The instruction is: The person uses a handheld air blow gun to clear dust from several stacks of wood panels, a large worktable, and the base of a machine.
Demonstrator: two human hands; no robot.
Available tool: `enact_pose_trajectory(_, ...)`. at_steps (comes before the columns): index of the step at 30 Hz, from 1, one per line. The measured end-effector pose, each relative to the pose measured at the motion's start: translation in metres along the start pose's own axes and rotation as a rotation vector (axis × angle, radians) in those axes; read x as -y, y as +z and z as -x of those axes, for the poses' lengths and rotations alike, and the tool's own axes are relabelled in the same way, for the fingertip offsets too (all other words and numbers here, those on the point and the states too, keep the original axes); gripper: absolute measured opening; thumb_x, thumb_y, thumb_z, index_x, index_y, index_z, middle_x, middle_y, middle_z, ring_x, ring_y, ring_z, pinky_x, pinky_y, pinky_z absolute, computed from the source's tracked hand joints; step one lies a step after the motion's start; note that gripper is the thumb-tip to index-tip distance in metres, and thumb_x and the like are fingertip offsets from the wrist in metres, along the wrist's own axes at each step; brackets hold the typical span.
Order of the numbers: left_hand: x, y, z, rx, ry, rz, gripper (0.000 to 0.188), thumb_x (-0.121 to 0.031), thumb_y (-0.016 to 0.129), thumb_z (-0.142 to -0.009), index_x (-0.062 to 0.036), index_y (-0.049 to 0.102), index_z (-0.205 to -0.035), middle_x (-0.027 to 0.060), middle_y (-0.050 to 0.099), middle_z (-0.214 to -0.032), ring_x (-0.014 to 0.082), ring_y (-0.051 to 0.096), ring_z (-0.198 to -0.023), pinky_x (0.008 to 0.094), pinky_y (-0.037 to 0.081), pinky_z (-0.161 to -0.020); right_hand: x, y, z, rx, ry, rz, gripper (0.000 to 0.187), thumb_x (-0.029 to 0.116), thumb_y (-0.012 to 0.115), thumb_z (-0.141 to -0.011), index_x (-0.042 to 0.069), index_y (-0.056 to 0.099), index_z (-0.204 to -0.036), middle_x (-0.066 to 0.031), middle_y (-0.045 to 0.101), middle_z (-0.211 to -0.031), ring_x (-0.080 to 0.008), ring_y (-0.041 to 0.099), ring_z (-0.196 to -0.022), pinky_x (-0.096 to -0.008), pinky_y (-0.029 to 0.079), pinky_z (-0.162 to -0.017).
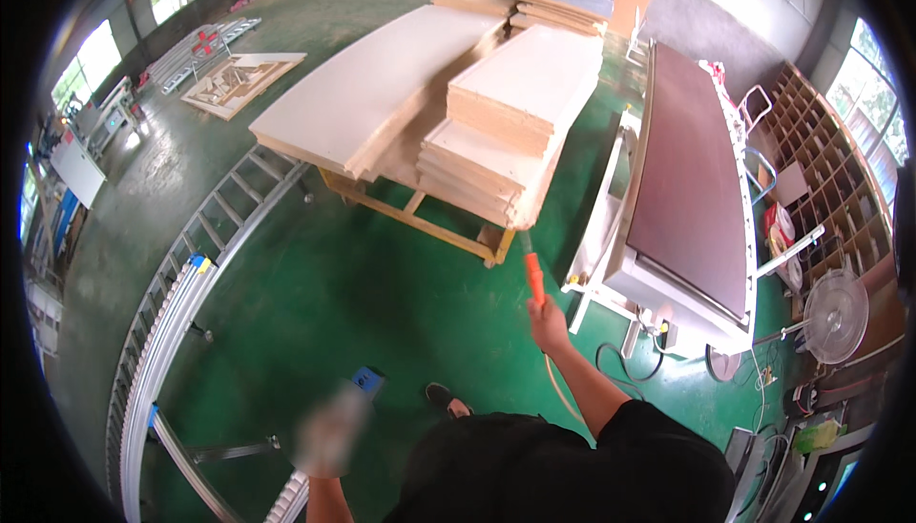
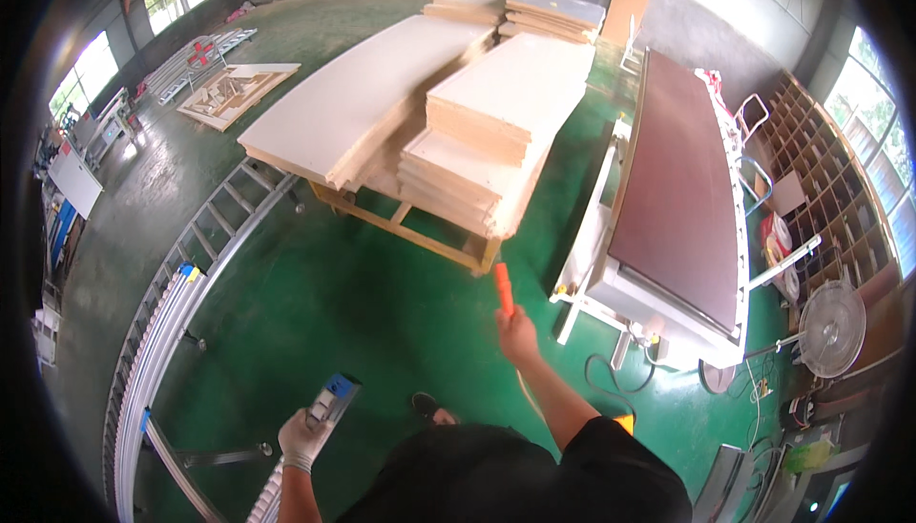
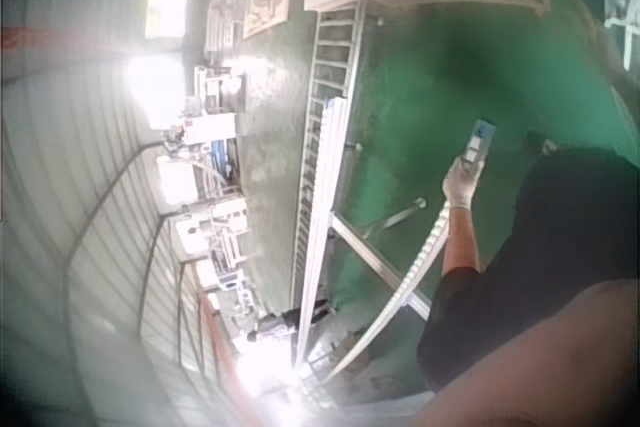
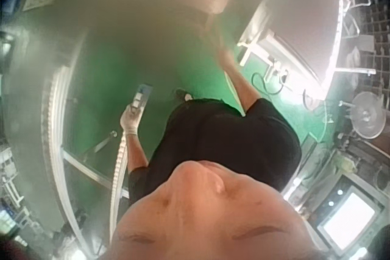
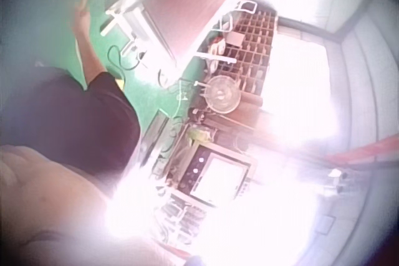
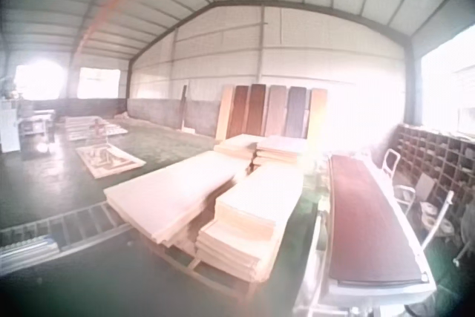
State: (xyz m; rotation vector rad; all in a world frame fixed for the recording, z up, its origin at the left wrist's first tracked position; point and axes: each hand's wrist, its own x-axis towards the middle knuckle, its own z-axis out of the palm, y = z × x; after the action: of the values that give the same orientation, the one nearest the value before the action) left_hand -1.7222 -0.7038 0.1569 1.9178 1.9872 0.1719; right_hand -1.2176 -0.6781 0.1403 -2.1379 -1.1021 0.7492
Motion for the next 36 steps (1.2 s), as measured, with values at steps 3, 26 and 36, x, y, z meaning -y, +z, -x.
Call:
enact_pose_trajectory(3, 0.040, 0.037, -0.002, -0.077, 0.100, -0.025, 0.047, -0.050, 0.076, -0.075, -0.0067, 0.068, -0.093, 0.0210, 0.073, -0.092, 0.0423, 0.069, -0.091, 0.0505, 0.055, -0.080, -0.047, -0.021, 0.040, 0.092, -0.006, 0.111, 0.042, 0.042, 0.057, -0.102, 0.002, 0.060, -0.115, -0.0230, 0.070, -0.094, -0.0455, 0.067, -0.090, -0.0532, 0.051, -0.077)
enact_pose_trajectory(26, -0.006, 0.031, 0.024, -0.132, -0.145, -0.231, 0.062, -0.061, 0.072, -0.083, -0.0049, 0.063, -0.107, 0.0202, 0.070, -0.110, 0.0415, 0.069, -0.104, 0.0529, 0.055, -0.088, -0.152, -0.112, 0.149, -0.186, 0.108, -0.217, 0.048, 0.049, 0.056, -0.103, 0.002, 0.060, -0.112, -0.0181, 0.070, -0.091, -0.0356, 0.069, -0.081, -0.0477, 0.054, -0.074)
enact_pose_trajectory(36, -0.016, 0.037, 0.023, -0.137, -0.109, -0.294, 0.057, -0.053, 0.073, -0.085, -0.0052, 0.060, -0.113, 0.0197, 0.069, -0.118, 0.0415, 0.068, -0.107, 0.0540, 0.055, -0.090, -0.237, -0.167, 0.209, -0.036, 0.164, -0.359, 0.050, 0.050, 0.055, -0.104, 0.001, 0.064, -0.102, -0.0064, 0.065, -0.084, -0.0168, 0.062, -0.075, -0.0370, 0.052, -0.069)
